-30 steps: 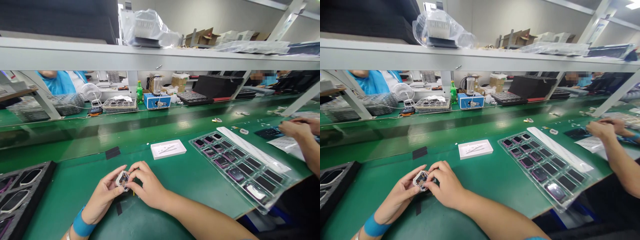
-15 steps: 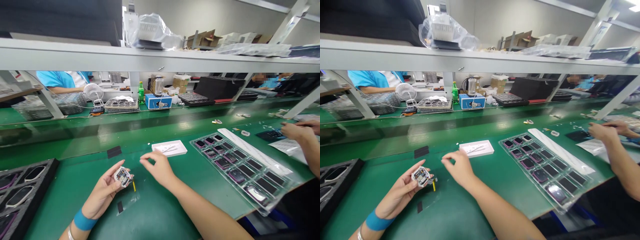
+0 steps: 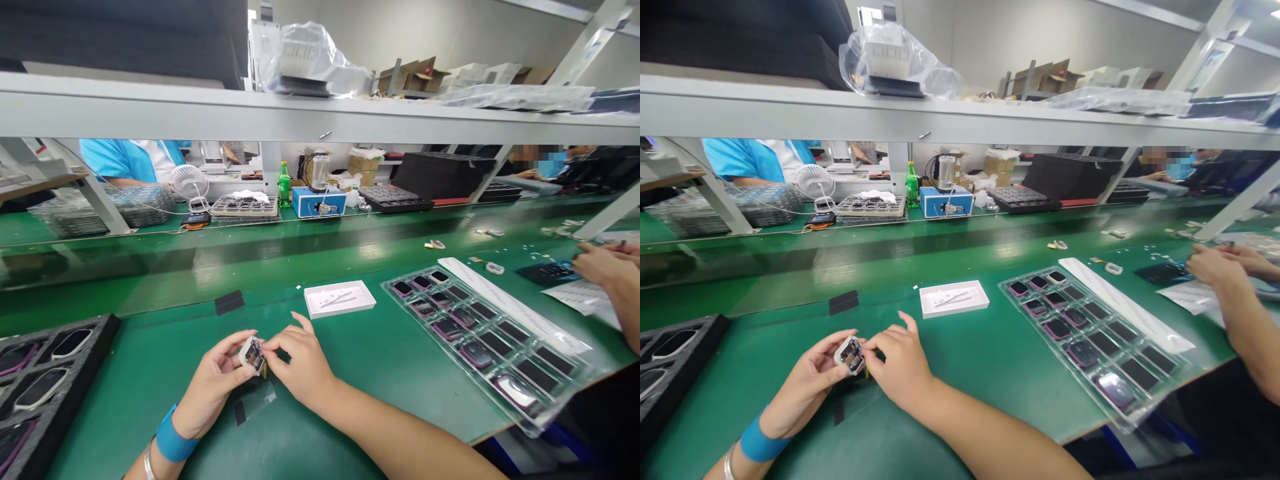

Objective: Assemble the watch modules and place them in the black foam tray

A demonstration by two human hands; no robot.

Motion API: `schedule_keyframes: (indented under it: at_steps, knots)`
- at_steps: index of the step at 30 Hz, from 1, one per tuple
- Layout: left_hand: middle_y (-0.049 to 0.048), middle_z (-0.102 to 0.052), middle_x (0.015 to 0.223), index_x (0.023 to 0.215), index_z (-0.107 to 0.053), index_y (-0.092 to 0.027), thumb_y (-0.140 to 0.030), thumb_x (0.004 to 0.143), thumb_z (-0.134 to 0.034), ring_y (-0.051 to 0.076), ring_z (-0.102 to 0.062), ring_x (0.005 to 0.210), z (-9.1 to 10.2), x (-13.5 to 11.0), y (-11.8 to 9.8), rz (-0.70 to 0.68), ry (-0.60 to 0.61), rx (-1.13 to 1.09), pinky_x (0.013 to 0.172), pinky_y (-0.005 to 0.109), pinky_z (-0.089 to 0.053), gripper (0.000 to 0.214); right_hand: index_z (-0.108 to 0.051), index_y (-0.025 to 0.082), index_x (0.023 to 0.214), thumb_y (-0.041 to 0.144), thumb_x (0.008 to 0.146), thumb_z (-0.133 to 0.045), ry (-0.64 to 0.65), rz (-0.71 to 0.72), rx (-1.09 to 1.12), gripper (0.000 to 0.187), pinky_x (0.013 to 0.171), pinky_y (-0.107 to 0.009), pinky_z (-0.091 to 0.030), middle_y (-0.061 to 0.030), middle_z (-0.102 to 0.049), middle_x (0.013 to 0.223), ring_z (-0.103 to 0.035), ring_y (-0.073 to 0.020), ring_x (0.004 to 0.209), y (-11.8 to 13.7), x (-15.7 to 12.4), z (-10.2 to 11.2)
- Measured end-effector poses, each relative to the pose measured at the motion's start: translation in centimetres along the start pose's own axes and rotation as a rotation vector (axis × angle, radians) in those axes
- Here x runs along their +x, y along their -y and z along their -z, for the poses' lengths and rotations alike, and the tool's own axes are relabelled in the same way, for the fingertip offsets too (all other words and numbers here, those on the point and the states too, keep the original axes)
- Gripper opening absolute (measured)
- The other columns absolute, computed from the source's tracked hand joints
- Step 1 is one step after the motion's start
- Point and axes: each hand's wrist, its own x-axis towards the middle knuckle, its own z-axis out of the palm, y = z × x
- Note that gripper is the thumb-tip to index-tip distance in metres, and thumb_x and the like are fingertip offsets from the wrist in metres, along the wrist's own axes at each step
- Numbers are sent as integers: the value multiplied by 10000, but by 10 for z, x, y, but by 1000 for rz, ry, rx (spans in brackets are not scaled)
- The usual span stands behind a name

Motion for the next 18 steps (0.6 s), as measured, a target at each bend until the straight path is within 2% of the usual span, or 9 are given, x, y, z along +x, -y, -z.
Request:
schedule_keyframes:
  at_steps: [3, 5, 7, 9, 11, 14, 16, 18]
  knots:
    - [79, -676, 992, 1035, -643, -195, -170, 591, -785, 193, -615, 887, -1, 0, 1, 26, -15, -38, 763, 246, -506, 467, -593, 215, 704, 145, 834, -508, 4, 114, -95, 171, 1070, -483, -162, 17, -664, 705, -575, -126, 710, 2, -2, 1]
    - [78, -669, 1002, 1072, -620, -203, -185, 615, -773, 191, -615, 889, 0, 1, -1, 43, -10, -77, 766, 252, -510, 483, -589, 211, 738, 160, 841, -515, 28, 85, -16, 137, 1064, -481, -192, 5, -661, 756, -578, -134, 773, 2, -1, 1]
    - [73, -665, 1004, 1123, -584, -223, -199, 642, -757, 180, -622, 856, 2, 1, -3, 53, 8, -111, 755, 259, -517, 512, -581, 208, 825, 203, 815, -569, 69, -52, 241, 16, 1006, -434, -325, -16, -657, 873, -584, -145, 872, 1, 0, -2]
    - [65, -662, 1004, 1152, -553, -247, -207, 661, -743, 172, -629, 829, 5, 2, -6, 46, 18, -138, 739, 258, -520, 528, -545, 201, 929, 245, 724, -673, 129, -251, 606, 245, 903, -363, -438, -40, -633, 1000, -584, -155, 953, -3, 1, -7]
    - [62, -662, 1009, 1124, -559, -251, -212, 673, -733, 179, -633, 844, 8, 2, -7, 36, 26, -154, 748, 262, -519, 485, -532, 181, 923, 261, 590, -768, 222, -459, 894, 416, 816, -325, -486, -48, -637, 983, -614, -160, 910, -8, 2, -12]
    - [70, -657, 1039, 1045, -588, -233, -214, 681, -725, 200, -637, 870, 13, 3, -8, 35, 49, -150, 779, 289, -516, 389, -575, 136, 755, 285, 469, -817, 382, -691, 1029, 402, 726, -304, -496, -13, -651, 722, -631, -130, 676, -14, 3, -14]
    - [76, -660, 1032, 1028, -597, -224, -216, 676, -728, 207, -642, 859, 16, 3, -9, 43, 69, -147, 776, 306, -520, 376, -596, 121, 697, 301, 455, -817, 459, -763, 1055, 374, 681, -290, -493, 3, -631, 613, -614, -111, 582, -15, 5, -9]
    - [80, -667, 1007, 1032, -602, -217, -219, 668, -733, 217, -646, 853, 18, 4, -9, 59, 84, -156, 767, 316, -526, 387, -603, 125, 714, 292, 432, -824, 481, -798, 1103, 395, 636, -289, -497, 15, -624, 596, -621, -122, 559, -14, 8, -1]
